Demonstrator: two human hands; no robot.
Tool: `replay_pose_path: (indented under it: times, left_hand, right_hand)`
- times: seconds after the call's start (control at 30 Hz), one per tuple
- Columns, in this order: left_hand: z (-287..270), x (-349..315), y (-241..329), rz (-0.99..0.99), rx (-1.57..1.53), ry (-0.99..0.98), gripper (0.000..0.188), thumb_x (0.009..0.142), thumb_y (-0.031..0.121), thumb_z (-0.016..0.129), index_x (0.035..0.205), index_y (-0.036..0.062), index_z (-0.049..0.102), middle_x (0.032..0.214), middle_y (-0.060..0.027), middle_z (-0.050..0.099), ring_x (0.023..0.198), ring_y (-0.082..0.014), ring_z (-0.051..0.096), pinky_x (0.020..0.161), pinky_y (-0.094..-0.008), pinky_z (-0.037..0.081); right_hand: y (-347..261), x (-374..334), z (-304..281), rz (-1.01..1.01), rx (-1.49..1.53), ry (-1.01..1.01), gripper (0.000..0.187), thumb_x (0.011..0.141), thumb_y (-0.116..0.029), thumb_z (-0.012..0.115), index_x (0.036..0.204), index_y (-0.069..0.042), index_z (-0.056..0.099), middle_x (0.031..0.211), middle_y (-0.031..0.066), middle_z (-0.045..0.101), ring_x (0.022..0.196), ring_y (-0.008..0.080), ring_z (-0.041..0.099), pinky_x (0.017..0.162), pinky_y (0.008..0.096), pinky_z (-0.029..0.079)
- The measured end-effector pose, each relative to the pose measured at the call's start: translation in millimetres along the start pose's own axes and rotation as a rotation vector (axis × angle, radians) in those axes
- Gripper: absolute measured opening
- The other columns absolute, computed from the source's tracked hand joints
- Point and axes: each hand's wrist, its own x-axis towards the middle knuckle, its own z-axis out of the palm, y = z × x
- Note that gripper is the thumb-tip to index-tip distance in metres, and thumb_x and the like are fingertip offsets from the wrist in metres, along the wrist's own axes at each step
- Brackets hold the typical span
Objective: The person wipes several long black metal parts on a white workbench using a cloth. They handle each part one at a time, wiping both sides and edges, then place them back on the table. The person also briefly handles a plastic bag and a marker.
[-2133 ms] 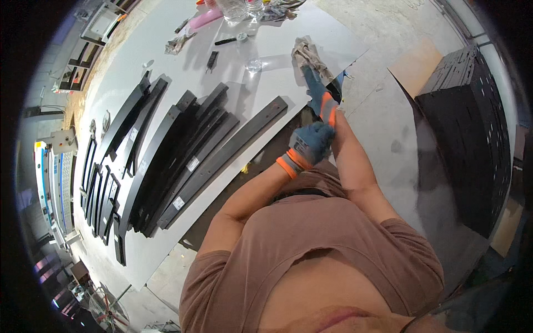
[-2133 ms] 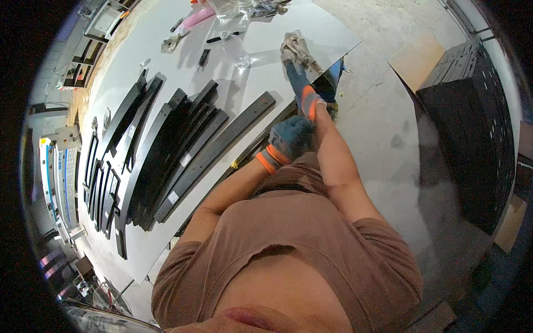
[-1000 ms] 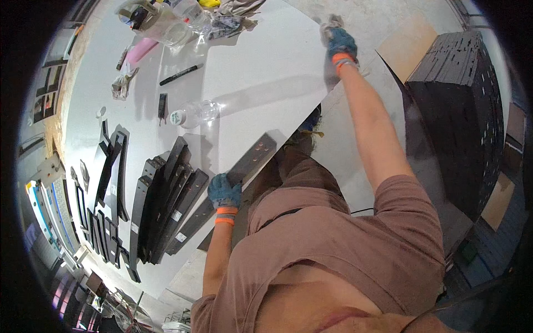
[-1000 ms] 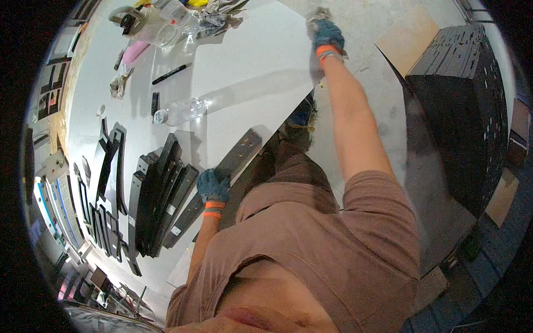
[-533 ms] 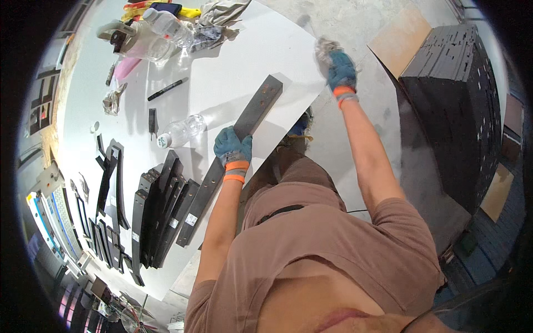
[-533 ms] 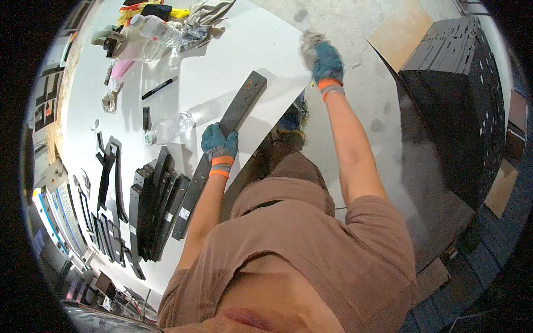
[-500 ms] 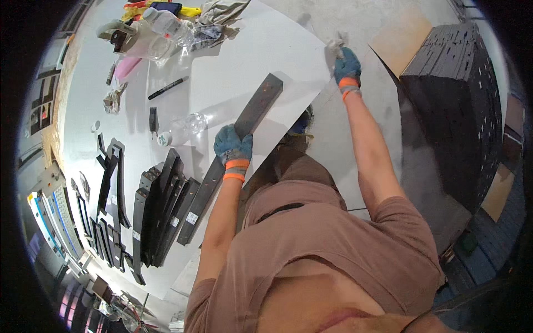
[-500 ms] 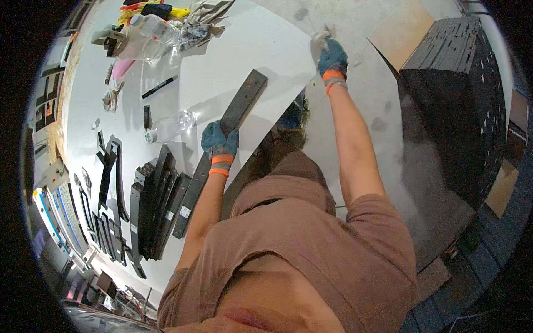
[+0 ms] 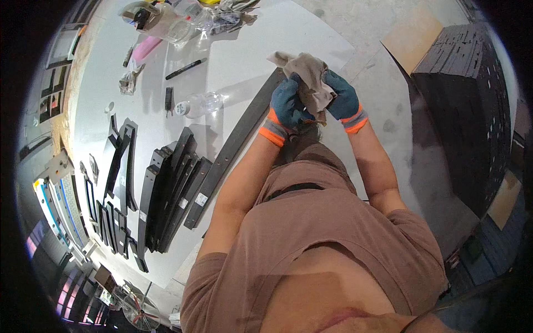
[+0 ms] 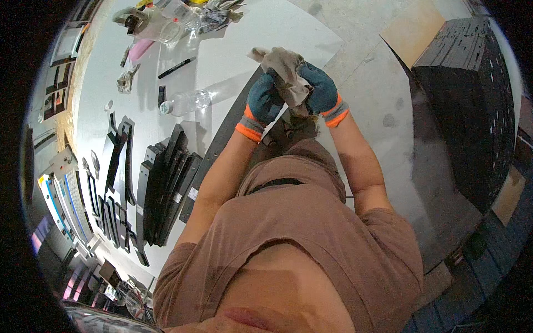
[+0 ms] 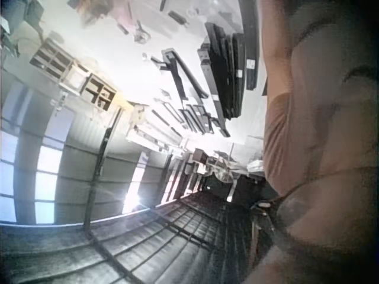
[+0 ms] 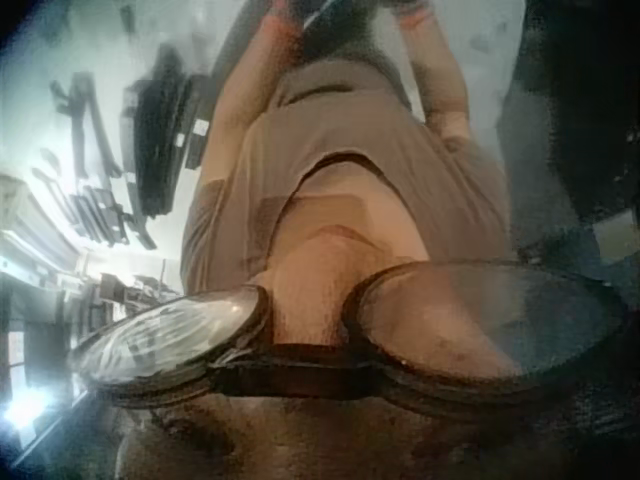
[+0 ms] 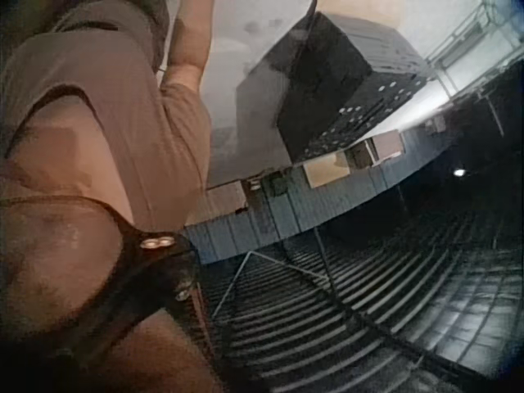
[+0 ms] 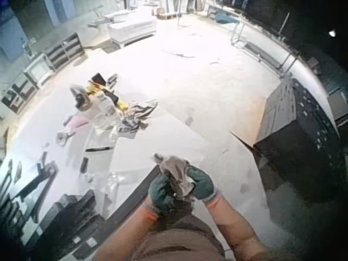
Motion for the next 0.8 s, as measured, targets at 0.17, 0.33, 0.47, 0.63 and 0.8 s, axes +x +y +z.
replay_pose_path:
  times: [0.17,0.33,0.47,0.63,0.8]
  left_hand:
    - [10,-15,24,-0.26,-0.297,0.229,0.044,0.102,0.034,0.057,0.129,-0.0023,0.056,0.117,-0.0099,0.064,0.103,-0.0165,0.062,0.086,-0.0314,0.054]
    - [6,-26,23,-0.122,0.494,0.216,0.041,0.102,0.036,0.059,0.115,-0.002,0.065,0.101,-0.0056,0.068,0.088,-0.0126,0.061,0.076,-0.0293,0.053]
    - [16,-35,17,-0.061,0.34,0.368,0.038,0.099,0.036,0.062,0.093,-0.0017,0.065,0.082,-0.0059,0.064,0.074,-0.0119,0.053,0.068,-0.0291,0.047]
    - [0,-39,3,-0.011,0.297,0.623,0.037,0.099,0.033,0.062,0.099,-0.0036,0.066,0.081,-0.0079,0.065,0.076,-0.0165,0.056,0.072,-0.0324,0.048]
    - [-3,-53,22,0.355,0.898,0.309,0.073,0.086,0.023,0.077,0.145,0.0006,0.041,0.144,-0.0181,0.047,0.134,-0.027,0.046,0.111,-0.0389,0.04]
  right_hand:
    - [-29,11,-30,0.804,1.232,0.103,0.045,0.103,-0.028,0.052,0.138,0.0,0.052,0.135,0.0124,0.059,0.119,0.0255,0.06,0.102,0.0376,0.049]
    - [-35,4,-31,0.794,1.294,-0.197,0.043,0.103,-0.026,0.054,0.138,-0.001,0.053,0.134,0.0109,0.059,0.118,0.0199,0.059,0.1,0.0368,0.05]
    - [-57,8,5,0.905,0.92,-0.033,0.032,0.095,-0.019,0.067,0.12,0.0,0.065,0.111,0.007,0.069,0.098,0.0159,0.065,0.086,0.0336,0.055]
    - [-62,-2,5,0.884,0.686,0.157,0.028,0.093,-0.022,0.068,0.11,0.0,0.07,0.089,0.0044,0.07,0.078,0.0126,0.063,0.069,0.0301,0.053]
    - [-72,1,-9,0.701,0.228,-0.025,0.029,0.089,-0.027,0.069,0.104,-0.002,0.071,0.085,0.0077,0.07,0.076,0.0156,0.063,0.07,0.0328,0.052]
